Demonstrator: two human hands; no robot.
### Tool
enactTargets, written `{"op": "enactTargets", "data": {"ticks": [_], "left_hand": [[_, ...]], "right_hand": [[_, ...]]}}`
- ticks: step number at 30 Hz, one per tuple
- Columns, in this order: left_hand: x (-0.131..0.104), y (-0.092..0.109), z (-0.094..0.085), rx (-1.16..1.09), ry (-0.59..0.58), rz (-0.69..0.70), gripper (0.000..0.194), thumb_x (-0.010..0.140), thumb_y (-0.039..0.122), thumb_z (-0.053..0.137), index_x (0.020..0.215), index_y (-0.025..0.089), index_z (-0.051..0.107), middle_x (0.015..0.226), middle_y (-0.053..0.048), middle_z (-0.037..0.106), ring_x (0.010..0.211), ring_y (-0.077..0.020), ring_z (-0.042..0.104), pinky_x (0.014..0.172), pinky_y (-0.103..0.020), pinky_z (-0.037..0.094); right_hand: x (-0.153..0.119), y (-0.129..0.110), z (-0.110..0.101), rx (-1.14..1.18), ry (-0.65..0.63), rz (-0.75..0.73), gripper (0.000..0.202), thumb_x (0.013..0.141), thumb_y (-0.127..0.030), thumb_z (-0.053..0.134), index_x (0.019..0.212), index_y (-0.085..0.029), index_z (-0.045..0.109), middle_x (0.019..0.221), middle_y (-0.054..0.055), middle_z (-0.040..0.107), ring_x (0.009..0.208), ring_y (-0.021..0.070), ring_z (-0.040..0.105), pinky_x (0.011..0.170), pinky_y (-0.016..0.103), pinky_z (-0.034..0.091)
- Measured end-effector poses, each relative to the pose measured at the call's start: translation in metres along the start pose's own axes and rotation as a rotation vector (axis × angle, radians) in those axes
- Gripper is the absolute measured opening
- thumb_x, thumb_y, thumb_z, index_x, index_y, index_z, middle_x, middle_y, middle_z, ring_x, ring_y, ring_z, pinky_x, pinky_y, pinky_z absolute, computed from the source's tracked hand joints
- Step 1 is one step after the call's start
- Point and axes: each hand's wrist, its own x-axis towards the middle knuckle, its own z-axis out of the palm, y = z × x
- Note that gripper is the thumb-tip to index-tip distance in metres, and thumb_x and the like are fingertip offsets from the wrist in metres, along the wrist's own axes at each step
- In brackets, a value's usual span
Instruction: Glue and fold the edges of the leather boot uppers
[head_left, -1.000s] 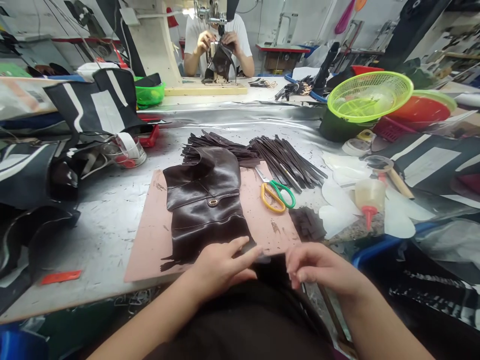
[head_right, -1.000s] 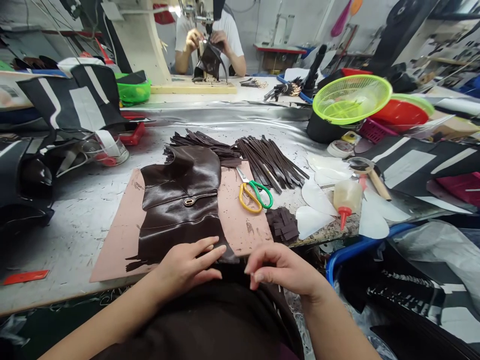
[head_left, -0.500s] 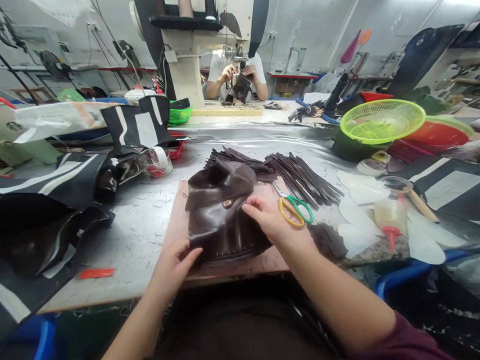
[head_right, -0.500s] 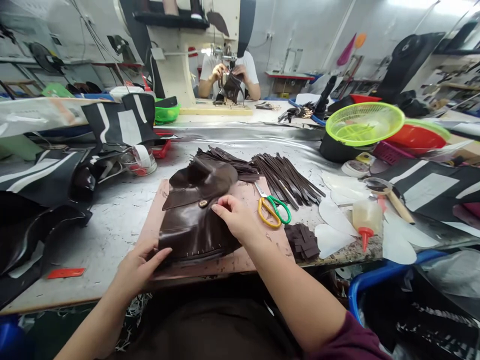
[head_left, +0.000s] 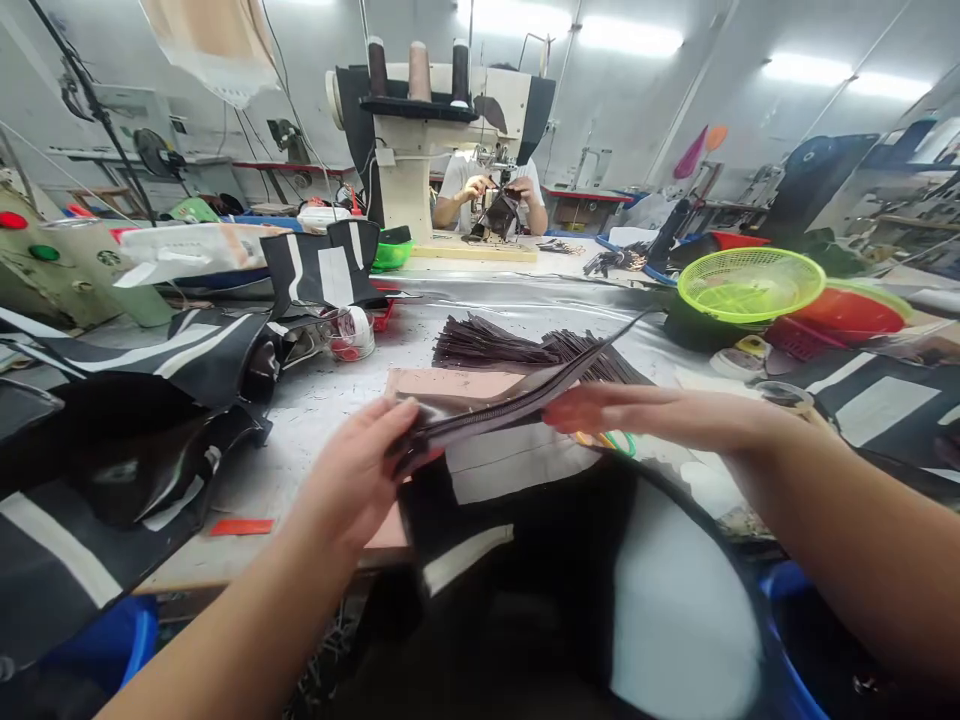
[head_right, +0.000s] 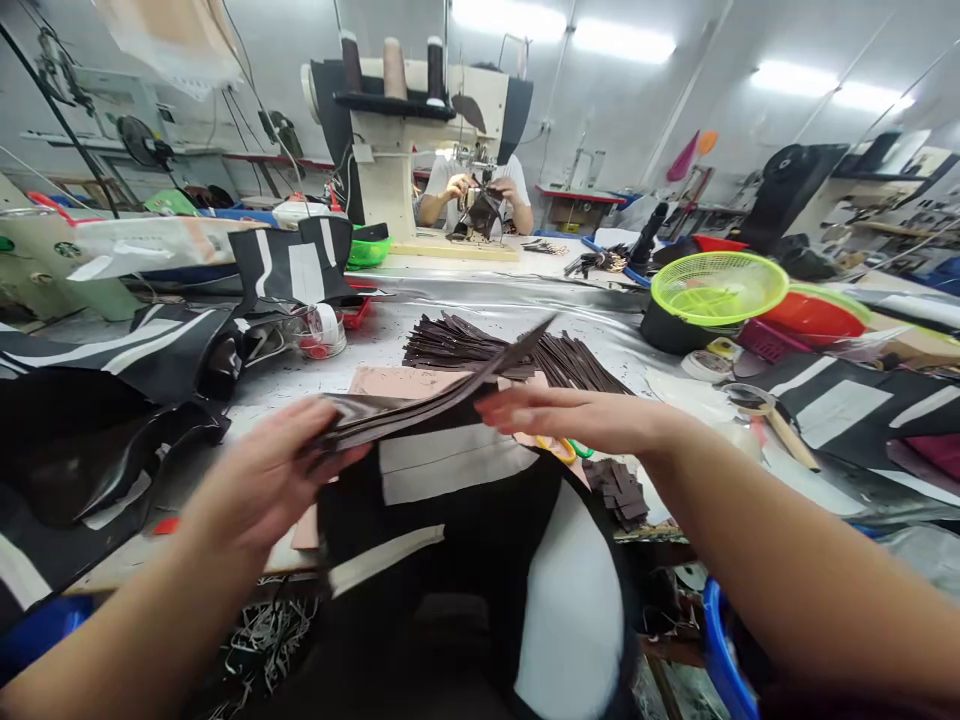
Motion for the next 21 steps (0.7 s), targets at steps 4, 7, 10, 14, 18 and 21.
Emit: {"op": "enactTargets", "data": {"ticks": [4, 7, 10, 14, 18, 21], "left_hand": [[0.055, -0.053, 0.012, -0.131, 0.07, -0.196, 0.003, 0.074, 0.015, 0.057, 0.073, 0.013, 0.059, 0.071, -0.003, 0.064, 0.058, -0.0096, 0.059, 0.055, -0.021, 0.051], [0.069, -0.079, 0.004, -0.148, 0.106, -0.222, 0.002, 0.076, 0.014, 0.055, 0.076, 0.014, 0.058, 0.07, -0.002, 0.063, 0.059, -0.0104, 0.06, 0.054, -0.021, 0.05], [0.07, -0.081, -0.003, -0.163, 0.109, -0.253, 0.005, 0.077, 0.014, 0.054, 0.08, 0.015, 0.058, 0.072, -0.003, 0.064, 0.062, -0.0123, 0.062, 0.057, -0.023, 0.051], [0.067, -0.076, -0.005, -0.182, 0.101, -0.267, 0.005, 0.077, 0.012, 0.054, 0.078, 0.014, 0.058, 0.077, -0.005, 0.065, 0.065, -0.0141, 0.063, 0.06, -0.026, 0.052], [0.055, -0.084, -0.004, -0.206, 0.062, -0.241, 0.004, 0.074, 0.016, 0.06, 0.077, 0.015, 0.058, 0.08, -0.003, 0.065, 0.068, -0.0121, 0.061, 0.064, -0.025, 0.051], [0.045, -0.093, -0.003, -0.207, -0.012, -0.193, 0.017, 0.069, 0.026, 0.066, 0.08, 0.015, 0.059, 0.082, -0.003, 0.066, 0.073, -0.0121, 0.06, 0.067, -0.022, 0.048]], "right_hand": [[0.018, -0.025, 0.032, -0.545, -0.074, -0.053, 0.037, 0.084, -0.031, 0.042, 0.113, -0.015, 0.059, 0.113, 0.01, 0.061, 0.103, 0.0239, 0.057, 0.09, 0.039, 0.044], [0.007, -0.02, 0.098, -0.824, -0.1, -0.455, 0.042, 0.082, -0.029, 0.046, 0.116, -0.008, 0.056, 0.12, 0.016, 0.057, 0.109, 0.0256, 0.054, 0.093, 0.038, 0.042], [-0.005, 0.02, 0.146, -1.163, 0.019, -0.471, 0.046, 0.076, -0.023, 0.049, 0.118, -0.005, 0.056, 0.123, 0.022, 0.053, 0.11, 0.0354, 0.051, 0.092, 0.052, 0.04], [-0.008, 0.061, 0.131, -1.272, 0.105, -0.239, 0.048, 0.075, -0.017, 0.046, 0.122, -0.008, 0.054, 0.129, 0.022, 0.046, 0.118, 0.039, 0.042, 0.095, 0.059, 0.033], [-0.019, 0.051, 0.081, -0.756, -0.173, -0.037, 0.058, 0.072, -0.017, 0.048, 0.129, -0.008, 0.046, 0.123, 0.024, 0.052, 0.111, 0.0345, 0.052, 0.083, 0.049, 0.047], [-0.027, 0.048, 0.064, -0.081, -0.386, 0.195, 0.046, 0.079, -0.023, 0.043, 0.125, -0.021, 0.052, 0.115, 0.011, 0.061, 0.102, 0.0242, 0.06, 0.081, 0.037, 0.05]]}}
